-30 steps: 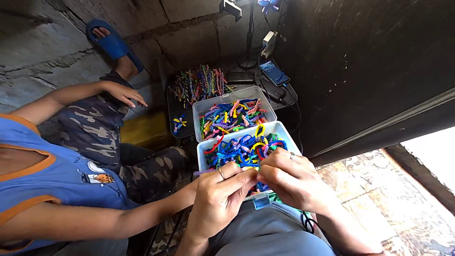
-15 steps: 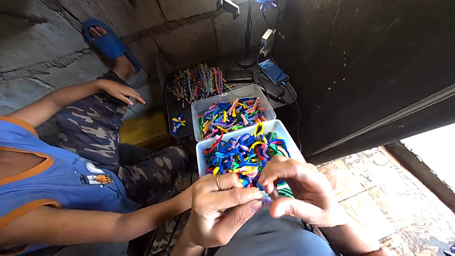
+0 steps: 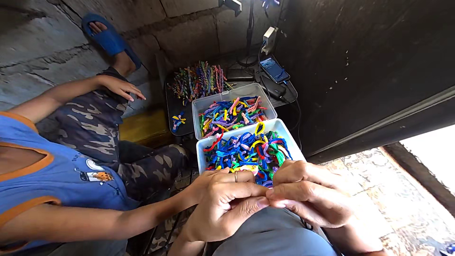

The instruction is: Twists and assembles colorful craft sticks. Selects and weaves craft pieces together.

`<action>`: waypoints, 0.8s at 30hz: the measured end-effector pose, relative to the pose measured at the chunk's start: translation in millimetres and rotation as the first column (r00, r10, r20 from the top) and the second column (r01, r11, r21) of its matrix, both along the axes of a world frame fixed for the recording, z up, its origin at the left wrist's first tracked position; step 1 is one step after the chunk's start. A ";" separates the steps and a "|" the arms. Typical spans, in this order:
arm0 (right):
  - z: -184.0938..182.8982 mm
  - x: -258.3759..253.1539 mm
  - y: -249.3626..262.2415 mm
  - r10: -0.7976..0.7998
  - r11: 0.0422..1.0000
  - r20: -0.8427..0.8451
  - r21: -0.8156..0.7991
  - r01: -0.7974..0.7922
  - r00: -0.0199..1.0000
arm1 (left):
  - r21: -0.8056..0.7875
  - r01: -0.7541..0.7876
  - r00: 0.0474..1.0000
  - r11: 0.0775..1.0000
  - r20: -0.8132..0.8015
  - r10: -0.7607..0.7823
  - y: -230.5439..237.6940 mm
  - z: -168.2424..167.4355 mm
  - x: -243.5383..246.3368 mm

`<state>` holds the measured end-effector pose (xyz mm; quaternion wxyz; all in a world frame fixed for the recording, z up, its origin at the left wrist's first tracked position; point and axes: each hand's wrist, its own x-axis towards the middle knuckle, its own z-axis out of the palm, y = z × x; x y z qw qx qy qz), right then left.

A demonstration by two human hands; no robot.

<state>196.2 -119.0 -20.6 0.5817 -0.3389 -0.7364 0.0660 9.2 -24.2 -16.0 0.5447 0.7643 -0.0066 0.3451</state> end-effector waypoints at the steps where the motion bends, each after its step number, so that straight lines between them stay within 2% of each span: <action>1: -0.3 0.1 -0.3 -0.015 1.000 0.007 0.003 0.015 1.000 | 0.052 -0.051 0.999 0.997 -0.011 0.052 0.4 0.8 -1.2; 5: -0.6 1.0 -0.7 -0.019 1.000 0.007 0.005 0.019 1.000 | 0.161 -0.165 0.985 0.973 -0.025 0.171 0.0 5.0 -3.9; 11: -2.1 6.6 1.9 0.106 0.992 -0.078 -0.060 -0.111 0.991 | 0.164 -0.096 0.995 0.982 -0.021 0.101 4.5 9.5 -4.3; 17: -4.3 3.0 1.0 -0.152 0.988 0.212 -0.007 0.157 0.965 | 0.297 -0.194 0.970 0.935 -0.088 0.229 10.6 8.1 -12.7; 21: -6.2 -2.1 5.9 -0.206 0.976 0.346 0.003 0.218 0.915 | 0.494 -0.278 0.924 0.824 -0.097 0.370 10.4 10.7 -14.1; 24: -7.9 -6.9 10.2 -0.186 0.977 0.336 -0.034 0.209 0.923 | 0.624 -0.303 0.900 0.721 -0.062 0.432 11.6 15.2 -14.9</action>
